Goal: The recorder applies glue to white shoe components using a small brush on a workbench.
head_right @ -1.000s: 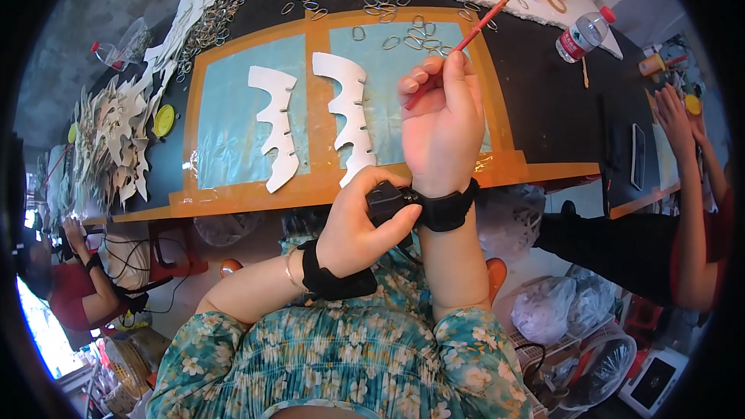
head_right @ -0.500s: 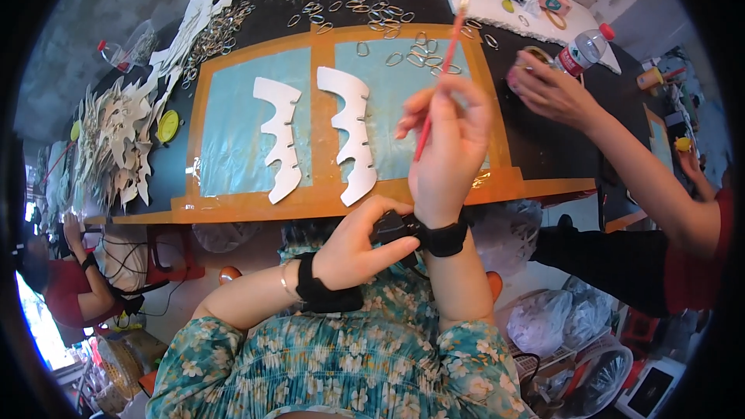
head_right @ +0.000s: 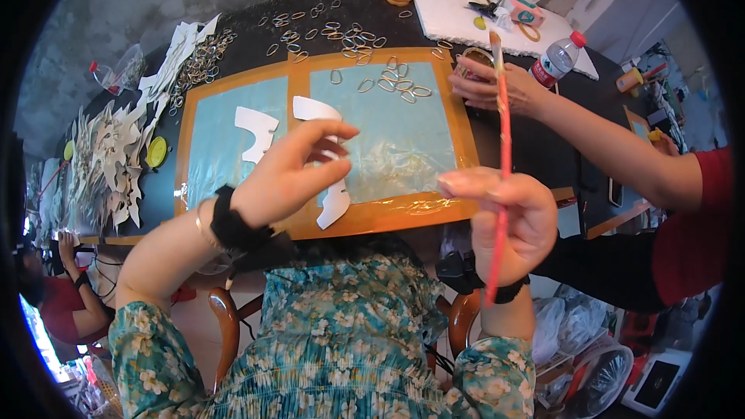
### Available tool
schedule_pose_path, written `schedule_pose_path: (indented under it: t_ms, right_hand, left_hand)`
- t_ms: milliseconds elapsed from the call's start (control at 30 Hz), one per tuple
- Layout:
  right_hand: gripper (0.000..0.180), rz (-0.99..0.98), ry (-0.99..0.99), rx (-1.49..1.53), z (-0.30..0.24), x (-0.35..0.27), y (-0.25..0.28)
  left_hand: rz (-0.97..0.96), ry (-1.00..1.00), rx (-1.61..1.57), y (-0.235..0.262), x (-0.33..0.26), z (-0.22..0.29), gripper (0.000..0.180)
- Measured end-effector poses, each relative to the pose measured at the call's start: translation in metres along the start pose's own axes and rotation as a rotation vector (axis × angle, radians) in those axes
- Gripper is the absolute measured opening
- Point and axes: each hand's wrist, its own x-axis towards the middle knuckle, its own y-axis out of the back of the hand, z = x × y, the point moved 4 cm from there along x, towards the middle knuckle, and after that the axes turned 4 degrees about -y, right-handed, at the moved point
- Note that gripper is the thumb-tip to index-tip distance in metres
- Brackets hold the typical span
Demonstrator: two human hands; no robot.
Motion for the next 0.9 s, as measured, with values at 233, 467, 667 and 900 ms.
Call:
schedule_pose_path:
  t_ms: [233,467,667,900]
  right_hand:
    - [0.031,0.175,0.241,-0.280,-0.017,0.011,0.036]
    - [0.029,0.309,0.155,-0.237,-0.015,0.005,0.077]
    - [0.027,0.363,0.093,-0.256,-0.018,0.001,0.095]
    - [0.030,0.344,0.041,-0.258,-0.014,-0.004,0.115]
  left_hand:
    - [0.135,-0.123,0.240,-0.053,0.124,-0.029,0.064]
    - [0.160,0.129,0.461,-0.098,0.203,-0.017,0.093]
    - [0.354,0.179,0.424,-0.122,0.226,-0.030,0.085]
    - [0.440,0.088,0.334,-0.141,0.234,-0.036,0.069]
